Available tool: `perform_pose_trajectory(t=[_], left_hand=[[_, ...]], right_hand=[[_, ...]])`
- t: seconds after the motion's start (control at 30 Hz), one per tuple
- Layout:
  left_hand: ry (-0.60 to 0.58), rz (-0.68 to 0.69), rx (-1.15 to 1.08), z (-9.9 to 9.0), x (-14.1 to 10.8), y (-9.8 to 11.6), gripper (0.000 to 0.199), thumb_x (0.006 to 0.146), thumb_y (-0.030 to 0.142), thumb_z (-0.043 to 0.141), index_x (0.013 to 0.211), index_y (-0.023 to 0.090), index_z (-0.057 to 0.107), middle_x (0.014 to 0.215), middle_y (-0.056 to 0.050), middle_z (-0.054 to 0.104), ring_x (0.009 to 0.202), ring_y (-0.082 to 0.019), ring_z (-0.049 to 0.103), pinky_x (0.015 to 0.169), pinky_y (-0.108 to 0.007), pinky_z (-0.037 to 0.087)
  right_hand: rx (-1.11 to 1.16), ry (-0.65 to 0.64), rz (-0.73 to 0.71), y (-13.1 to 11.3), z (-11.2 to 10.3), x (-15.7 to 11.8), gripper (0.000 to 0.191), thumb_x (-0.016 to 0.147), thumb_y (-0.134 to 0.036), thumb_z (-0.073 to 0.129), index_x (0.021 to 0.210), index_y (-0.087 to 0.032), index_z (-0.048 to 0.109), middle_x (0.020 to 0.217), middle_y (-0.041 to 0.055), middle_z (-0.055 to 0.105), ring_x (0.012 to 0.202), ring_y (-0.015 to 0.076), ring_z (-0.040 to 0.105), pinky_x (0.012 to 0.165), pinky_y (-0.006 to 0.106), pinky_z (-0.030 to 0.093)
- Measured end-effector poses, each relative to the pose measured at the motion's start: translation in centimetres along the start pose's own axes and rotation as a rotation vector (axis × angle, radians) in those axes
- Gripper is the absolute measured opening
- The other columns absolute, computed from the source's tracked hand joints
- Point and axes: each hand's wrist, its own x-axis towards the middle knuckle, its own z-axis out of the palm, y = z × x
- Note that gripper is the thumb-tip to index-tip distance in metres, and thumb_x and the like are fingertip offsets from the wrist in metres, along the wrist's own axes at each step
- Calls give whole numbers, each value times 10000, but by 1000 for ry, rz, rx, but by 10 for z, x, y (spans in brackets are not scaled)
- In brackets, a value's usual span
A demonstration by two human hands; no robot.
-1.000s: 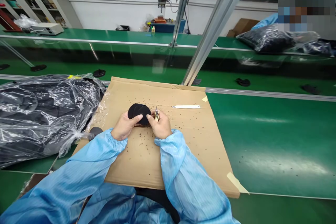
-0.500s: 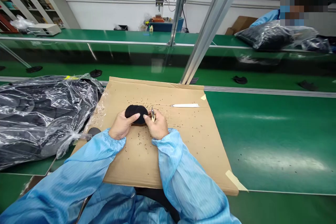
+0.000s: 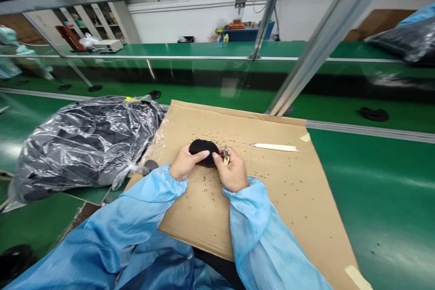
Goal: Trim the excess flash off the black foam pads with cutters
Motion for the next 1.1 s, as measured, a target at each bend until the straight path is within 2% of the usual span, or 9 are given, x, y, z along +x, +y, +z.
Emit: perform_pose_trajectory(t=[0.13, 0.23, 0.47, 0.6, 0.73, 1.1], left_hand=[[-18, 15, 12, 0, 2, 1, 413, 623, 295, 802, 983, 116, 704, 1029, -100, 713, 954, -225, 661, 936, -391, 502], [2, 50, 117, 2, -1, 3, 408, 630, 302, 796, 978, 110, 699, 1026, -104, 714, 954, -223, 662, 930, -378, 504], [-68, 126, 349, 12, -15, 4, 372, 685, 341, 751, 969, 111, 685, 983, -104, 717, 914, -224, 667, 861, -354, 534], [-58, 121, 389, 15, -20, -1, 397, 702, 363, 735, 1000, 109, 668, 999, -111, 709, 930, -229, 658, 857, -350, 533], [-41, 102, 447, 19, -21, -5, 391, 714, 366, 718, 1005, 110, 668, 995, -108, 705, 930, -228, 650, 869, -349, 521], [34, 51, 371, 23, -22, -8, 395, 706, 387, 728, 1001, 131, 671, 994, -98, 713, 914, -227, 660, 843, -337, 526]], right_hand=[[110, 144, 52, 5, -1, 4, 408, 858, -531, 555, 1016, -161, 626, 896, 74, 663, 828, 208, 627, 795, 356, 489], [210, 234, 90, 8, 0, 4, 527, 885, -605, 460, 1083, -143, 615, 967, 108, 664, 904, 231, 635, 815, 382, 504], [153, 245, 107, -2, 6, -4, 597, 914, -643, 340, 976, -136, 649, 890, 101, 680, 834, 215, 643, 762, 344, 500], [36, 302, 115, -7, 9, -5, 605, 912, -648, 322, 823, -148, 651, 803, 87, 676, 771, 212, 631, 728, 335, 480], [-33, 291, 66, -8, 11, -5, 578, 921, -617, 318, 813, -156, 649, 775, 76, 670, 752, 206, 622, 694, 318, 463], [-144, 305, 96, -7, 12, -2, 543, 924, -599, 316, 741, -173, 600, 635, 46, 582, 632, 189, 551, 617, 303, 409]])
